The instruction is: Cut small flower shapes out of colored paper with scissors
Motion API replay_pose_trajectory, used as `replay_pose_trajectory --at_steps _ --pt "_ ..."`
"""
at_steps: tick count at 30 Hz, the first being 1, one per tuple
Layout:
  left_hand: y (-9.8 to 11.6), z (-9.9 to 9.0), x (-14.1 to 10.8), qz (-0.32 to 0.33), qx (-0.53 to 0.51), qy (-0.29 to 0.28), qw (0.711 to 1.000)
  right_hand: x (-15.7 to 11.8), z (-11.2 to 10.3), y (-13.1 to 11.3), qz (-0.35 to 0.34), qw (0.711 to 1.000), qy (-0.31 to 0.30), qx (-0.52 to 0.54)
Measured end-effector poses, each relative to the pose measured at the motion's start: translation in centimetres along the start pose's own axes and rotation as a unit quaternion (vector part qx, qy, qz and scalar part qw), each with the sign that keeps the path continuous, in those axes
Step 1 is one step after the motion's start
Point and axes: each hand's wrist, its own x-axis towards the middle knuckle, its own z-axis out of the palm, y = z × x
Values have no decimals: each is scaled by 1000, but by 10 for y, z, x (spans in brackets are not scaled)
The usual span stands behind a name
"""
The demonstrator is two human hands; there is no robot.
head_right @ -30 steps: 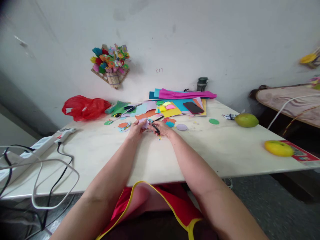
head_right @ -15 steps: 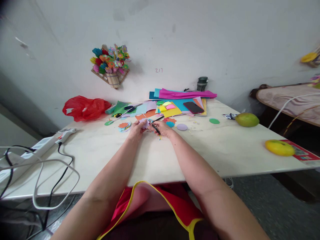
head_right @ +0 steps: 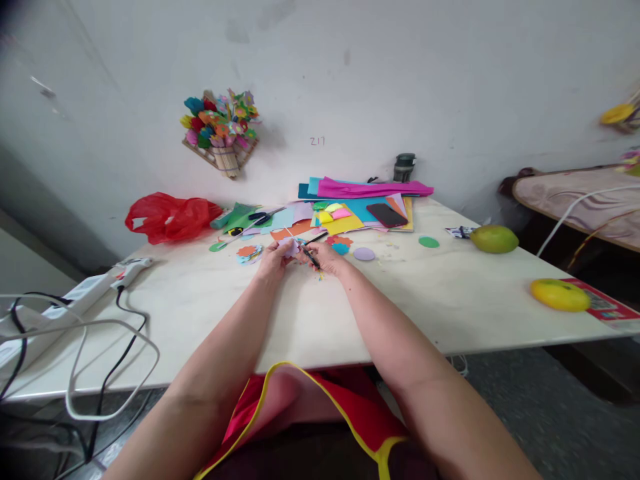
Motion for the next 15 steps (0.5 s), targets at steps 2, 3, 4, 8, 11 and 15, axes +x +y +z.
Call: replay_pose_trajectory --at_steps 2,3,4,8,11,15 --pt "0 0 0 2 -3 -1 1000 -4 1 -4 3 1000 -4 -4" --pt "0 0 0 3 -4 0 1000 -5 1 -6 5 1000 -6 -8" --pt "0 0 0 4 -4 1 1000 -7 1 -7 7 1000 -8 -13" --pt "-2 -1 2 2 0 9 1000 -10 3 -11 12 999 -2 -31" --pt "-3 -2 3 -2 8 15 1000 -9 3 -11 13 999 3 -43" --pt "-2 -2 3 0 11 18 1000 -6 3 -7 9 999 0 -34"
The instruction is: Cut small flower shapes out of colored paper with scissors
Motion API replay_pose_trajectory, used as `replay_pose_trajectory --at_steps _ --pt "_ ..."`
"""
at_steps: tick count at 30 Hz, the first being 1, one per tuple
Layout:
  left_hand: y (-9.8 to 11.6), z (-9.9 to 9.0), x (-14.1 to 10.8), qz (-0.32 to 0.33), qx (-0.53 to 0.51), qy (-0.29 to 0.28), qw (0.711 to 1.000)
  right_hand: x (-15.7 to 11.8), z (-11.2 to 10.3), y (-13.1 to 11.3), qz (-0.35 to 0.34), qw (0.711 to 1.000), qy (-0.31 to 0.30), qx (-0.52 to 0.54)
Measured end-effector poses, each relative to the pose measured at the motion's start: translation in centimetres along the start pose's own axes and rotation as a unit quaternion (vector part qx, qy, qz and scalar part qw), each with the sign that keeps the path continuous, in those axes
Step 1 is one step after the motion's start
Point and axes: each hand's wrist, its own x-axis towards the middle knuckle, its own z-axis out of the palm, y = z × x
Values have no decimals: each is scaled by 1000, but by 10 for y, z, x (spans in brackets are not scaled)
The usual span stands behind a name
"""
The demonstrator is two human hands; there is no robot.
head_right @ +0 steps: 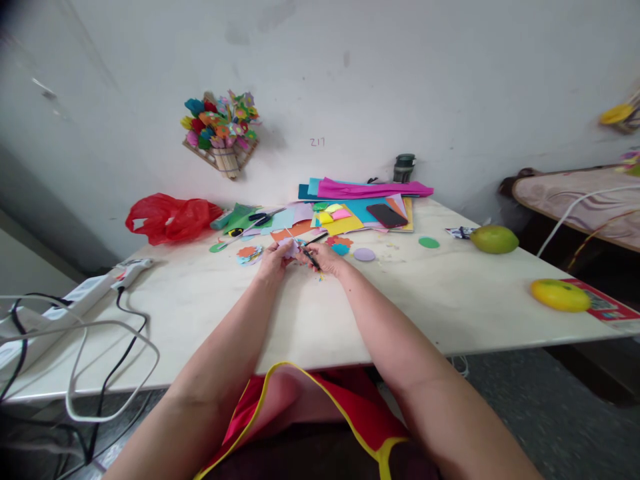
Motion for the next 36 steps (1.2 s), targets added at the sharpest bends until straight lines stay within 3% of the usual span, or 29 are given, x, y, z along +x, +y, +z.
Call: replay_pose_trajectory --at_steps 13,20,29,36 --pt "2 1 -2 -3 16 -5 1000 13 -1 13 -11 998 -6 55" --pt "-1 -4 1 6 73 -15 997 13 -9 14 -39 998 28 39" --pt "3 -2 -5 -5 96 -118 988 17 -12 11 -85 986 113 92" --pt "0 -4 -3 -11 140 -158 977 23 -16 21 -128 983 105 78"
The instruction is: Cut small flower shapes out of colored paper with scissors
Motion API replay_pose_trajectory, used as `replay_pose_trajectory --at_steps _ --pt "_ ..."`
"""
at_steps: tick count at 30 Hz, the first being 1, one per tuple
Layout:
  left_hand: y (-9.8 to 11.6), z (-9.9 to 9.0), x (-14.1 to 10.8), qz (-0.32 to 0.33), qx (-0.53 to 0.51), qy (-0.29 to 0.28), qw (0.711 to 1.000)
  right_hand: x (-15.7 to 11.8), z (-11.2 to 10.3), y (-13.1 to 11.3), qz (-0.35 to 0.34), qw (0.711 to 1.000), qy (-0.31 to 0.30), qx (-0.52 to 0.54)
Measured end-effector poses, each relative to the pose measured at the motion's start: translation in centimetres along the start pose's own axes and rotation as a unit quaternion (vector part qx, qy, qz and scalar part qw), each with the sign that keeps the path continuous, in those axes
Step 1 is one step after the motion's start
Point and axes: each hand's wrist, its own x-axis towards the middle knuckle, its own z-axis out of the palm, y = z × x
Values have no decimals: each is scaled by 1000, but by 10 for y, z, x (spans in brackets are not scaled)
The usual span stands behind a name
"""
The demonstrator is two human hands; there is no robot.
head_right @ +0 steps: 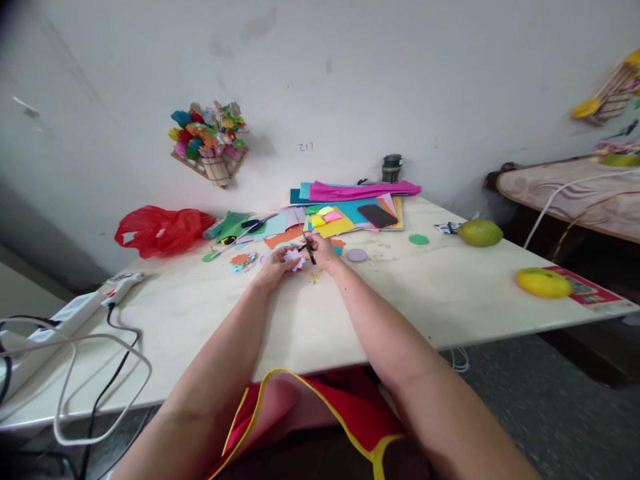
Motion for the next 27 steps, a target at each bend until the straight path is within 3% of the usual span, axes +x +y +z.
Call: replay_pose_trajectory --at_steps 5,17,27 --pt "-5 -2 2 3 5 -4 1000 -1 1 -2 9 1000 0 4" --pt "4 2 -3 -8 -43 88 995 -6 9 -9 53 998 27 1" --pt "5 2 0 7 -98 159 982 -15 5 -17 115 988 -79 -58"
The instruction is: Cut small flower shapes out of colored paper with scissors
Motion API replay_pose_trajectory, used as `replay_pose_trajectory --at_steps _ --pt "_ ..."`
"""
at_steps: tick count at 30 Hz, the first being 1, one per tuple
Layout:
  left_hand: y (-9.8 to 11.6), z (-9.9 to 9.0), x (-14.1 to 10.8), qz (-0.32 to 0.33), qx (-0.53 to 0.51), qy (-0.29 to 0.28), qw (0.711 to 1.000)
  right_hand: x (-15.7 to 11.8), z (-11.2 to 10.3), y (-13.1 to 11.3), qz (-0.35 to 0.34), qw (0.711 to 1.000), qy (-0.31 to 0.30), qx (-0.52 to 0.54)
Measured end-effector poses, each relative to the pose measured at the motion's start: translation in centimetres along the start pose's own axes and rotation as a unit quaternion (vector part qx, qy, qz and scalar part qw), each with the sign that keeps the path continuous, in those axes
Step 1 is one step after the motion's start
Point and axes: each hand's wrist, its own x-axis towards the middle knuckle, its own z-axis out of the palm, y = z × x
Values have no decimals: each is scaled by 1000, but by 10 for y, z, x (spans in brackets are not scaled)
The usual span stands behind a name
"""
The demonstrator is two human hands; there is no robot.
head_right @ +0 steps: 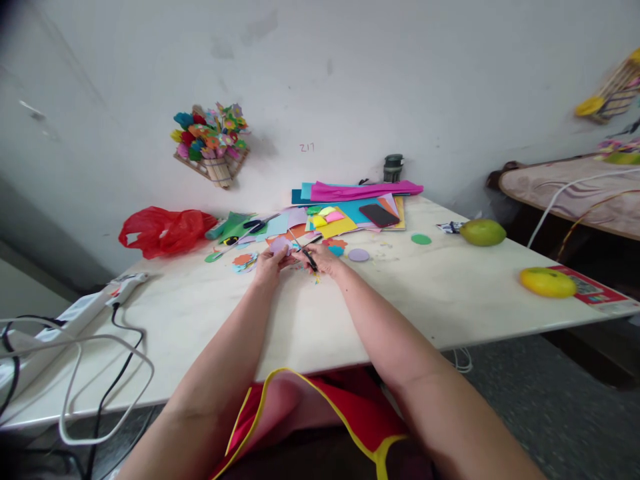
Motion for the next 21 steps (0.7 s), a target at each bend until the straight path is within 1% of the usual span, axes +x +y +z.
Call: replay_pose_trajectory --at_steps 6,16,21 --pt "1 -2 2 6 -40 20 999 1 -1 1 1 1000 -19 -17" --pt "-3 -4 5 -12 -109 6 994 5 -1 8 -3 998 -56 -27" --pt "-5 -4 8 -26 -119 18 992 5 1 7 -8 998 -58 -31"
